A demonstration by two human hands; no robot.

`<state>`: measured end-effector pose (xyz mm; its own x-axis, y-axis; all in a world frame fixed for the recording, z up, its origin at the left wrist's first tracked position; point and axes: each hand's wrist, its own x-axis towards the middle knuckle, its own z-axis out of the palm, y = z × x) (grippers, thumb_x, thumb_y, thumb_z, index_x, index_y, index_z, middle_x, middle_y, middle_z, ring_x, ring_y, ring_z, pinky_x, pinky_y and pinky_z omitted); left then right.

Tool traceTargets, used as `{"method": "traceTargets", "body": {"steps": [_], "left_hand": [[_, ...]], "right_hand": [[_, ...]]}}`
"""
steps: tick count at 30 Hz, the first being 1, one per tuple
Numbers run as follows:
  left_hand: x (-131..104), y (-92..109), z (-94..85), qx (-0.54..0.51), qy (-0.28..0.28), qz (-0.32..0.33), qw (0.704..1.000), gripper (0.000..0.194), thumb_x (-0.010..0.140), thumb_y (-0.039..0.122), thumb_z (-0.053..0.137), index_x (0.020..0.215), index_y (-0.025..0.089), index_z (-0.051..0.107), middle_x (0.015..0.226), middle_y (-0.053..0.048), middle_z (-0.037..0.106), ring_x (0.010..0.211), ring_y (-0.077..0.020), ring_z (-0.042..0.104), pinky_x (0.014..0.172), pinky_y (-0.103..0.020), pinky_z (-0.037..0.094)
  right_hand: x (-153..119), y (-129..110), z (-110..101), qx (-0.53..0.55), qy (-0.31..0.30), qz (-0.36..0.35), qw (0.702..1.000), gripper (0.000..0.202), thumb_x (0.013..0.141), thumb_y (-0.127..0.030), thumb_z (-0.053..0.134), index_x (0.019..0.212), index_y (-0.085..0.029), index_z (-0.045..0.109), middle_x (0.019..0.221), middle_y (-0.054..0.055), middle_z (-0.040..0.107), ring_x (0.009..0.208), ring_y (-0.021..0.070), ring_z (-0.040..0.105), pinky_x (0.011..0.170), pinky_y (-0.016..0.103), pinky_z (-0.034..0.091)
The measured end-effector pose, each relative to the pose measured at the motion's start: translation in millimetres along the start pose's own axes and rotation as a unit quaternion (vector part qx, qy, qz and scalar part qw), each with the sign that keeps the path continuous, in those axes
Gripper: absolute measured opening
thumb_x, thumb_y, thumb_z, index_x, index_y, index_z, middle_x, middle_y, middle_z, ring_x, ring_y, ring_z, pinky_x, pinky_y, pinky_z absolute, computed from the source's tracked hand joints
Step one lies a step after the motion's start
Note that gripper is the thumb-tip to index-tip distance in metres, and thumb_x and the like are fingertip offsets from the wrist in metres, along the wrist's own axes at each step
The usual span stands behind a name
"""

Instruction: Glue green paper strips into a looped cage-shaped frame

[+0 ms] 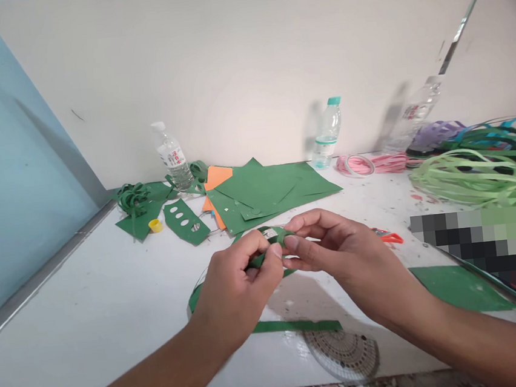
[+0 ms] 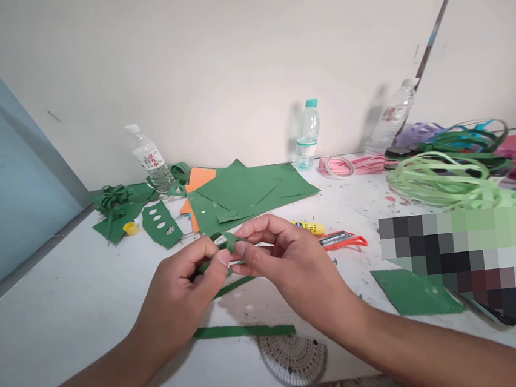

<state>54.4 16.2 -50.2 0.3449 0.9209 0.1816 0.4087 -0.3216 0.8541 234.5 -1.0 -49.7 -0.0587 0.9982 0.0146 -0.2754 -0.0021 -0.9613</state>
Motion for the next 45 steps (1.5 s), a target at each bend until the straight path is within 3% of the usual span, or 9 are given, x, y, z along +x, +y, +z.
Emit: {"method": "traceTargets", "body": {"steps": [19,30,36,45], "left_hand": [[0.8,-5.3,3.8,-0.011,-0.012,-0.025,1.000,0.032,0.101,0.041,0.054,0.076,0.022,0.051,0.064,0.006,0.036,0.056,-0.0111,0.031,0.049,-0.022,0.025],[-0.6,-6.0,4.9,-0.003,-0.010,-0.014,1.000,0.033,0.102,0.039,0.053,0.074,0.022,0.048,0.064,0.006,0.036,0.058,-0.0117,0.031,0.050,-0.023,0.026],[-0.3,-7.4,4.7,0.001,-0.009,-0.012,1.000,0.033,0.103,0.040,0.052,0.075,0.022,0.048,0.064,0.006,0.036,0.059,-0.0121,0.032,0.051,-0.023,0.026],[0.3,-6.5,5.3,-0.002,-0.006,-0.011,1.000,0.034,0.103,0.038,0.051,0.073,0.022,0.047,0.064,0.006,0.036,0.058,-0.0121,0.032,0.051,-0.024,0.026]], "right_hand": [[0.2,3.7,0.6,-0.034,0.021,-0.028,0.999,0.021,0.080,-0.038,0.088,0.092,-0.026,0.075,0.085,-0.002,0.070,0.079,0.0147,0.071,0.084,0.034,0.068],[-0.4,7.4,-0.7,-0.026,0.020,-0.019,0.999,0.021,0.080,-0.037,0.087,0.098,-0.028,0.079,0.089,0.000,0.077,0.084,0.0185,0.076,0.090,0.038,0.067],[-1.3,6.6,0.3,-0.014,0.022,-0.021,0.999,0.019,0.081,-0.035,0.087,0.097,-0.029,0.080,0.088,-0.001,0.077,0.084,0.0158,0.076,0.087,0.033,0.067],[-0.8,4.3,2.0,-0.036,0.028,-0.018,0.999,0.022,0.079,-0.040,0.088,0.094,-0.028,0.079,0.095,0.002,0.080,0.085,0.0193,0.076,0.088,0.039,0.067]]}}
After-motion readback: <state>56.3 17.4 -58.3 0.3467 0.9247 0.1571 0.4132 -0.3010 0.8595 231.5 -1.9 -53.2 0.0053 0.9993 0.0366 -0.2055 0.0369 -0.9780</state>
